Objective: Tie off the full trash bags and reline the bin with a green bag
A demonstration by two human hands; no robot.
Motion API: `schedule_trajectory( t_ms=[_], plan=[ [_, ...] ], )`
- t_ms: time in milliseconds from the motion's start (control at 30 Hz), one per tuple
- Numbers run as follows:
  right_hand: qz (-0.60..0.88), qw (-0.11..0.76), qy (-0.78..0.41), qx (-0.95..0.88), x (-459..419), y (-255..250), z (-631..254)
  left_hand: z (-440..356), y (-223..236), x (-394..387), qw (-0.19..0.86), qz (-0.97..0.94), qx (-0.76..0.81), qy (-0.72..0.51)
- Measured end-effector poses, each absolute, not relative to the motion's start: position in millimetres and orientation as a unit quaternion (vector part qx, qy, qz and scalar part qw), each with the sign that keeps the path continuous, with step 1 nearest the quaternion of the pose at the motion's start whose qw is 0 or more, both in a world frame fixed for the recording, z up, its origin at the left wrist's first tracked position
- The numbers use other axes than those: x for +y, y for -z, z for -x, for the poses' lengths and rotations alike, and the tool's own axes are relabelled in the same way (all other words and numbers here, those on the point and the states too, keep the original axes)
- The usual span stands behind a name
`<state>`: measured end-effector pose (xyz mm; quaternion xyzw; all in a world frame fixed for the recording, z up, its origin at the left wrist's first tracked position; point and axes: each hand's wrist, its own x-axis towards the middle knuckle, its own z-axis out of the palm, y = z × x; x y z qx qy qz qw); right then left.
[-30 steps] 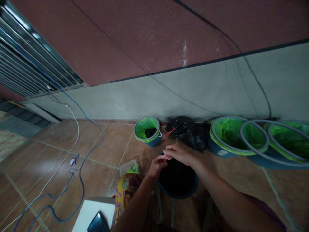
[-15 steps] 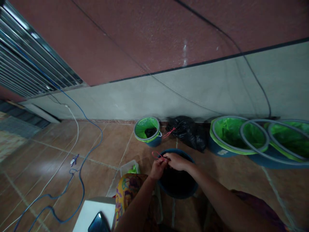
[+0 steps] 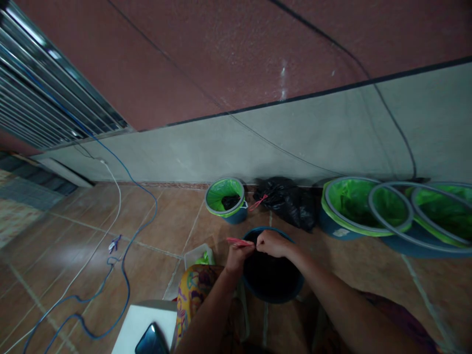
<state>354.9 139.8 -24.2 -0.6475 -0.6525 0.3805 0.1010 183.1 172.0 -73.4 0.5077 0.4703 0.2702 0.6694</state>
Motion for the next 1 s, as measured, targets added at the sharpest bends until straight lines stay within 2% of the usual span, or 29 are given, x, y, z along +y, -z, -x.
schedule_trajectory(
  t_ms=[267,433,600,767,1000],
  plan=[
    [0.672,0.069,-0.357,-0.645,140.0,31.9,-354.4,-186.3,76.3,173.4,0.561,-0.634,0.462,-0.266],
    [0.701,0.114,-0.327,-0.624,142.1,36.9,-349.6,-190.7,81.1,175.1,0.511,-0.659,0.462,-0.302],
    [0.672,0.145,-0.356,-0.633,146.7,45.2,-345.6,-196.6,92.0,174.7,0.424,-0.684,0.470,-0.363],
    [0.671,0.134,-0.373,-0.627,147.1,51.0,-341.9,-200.3,103.6,165.9,0.448,-0.640,0.489,-0.388],
    [0.664,0.116,-0.370,-0.640,147.5,46.1,-343.6,-197.1,102.6,156.6,0.457,-0.633,0.510,-0.361]
  ],
)
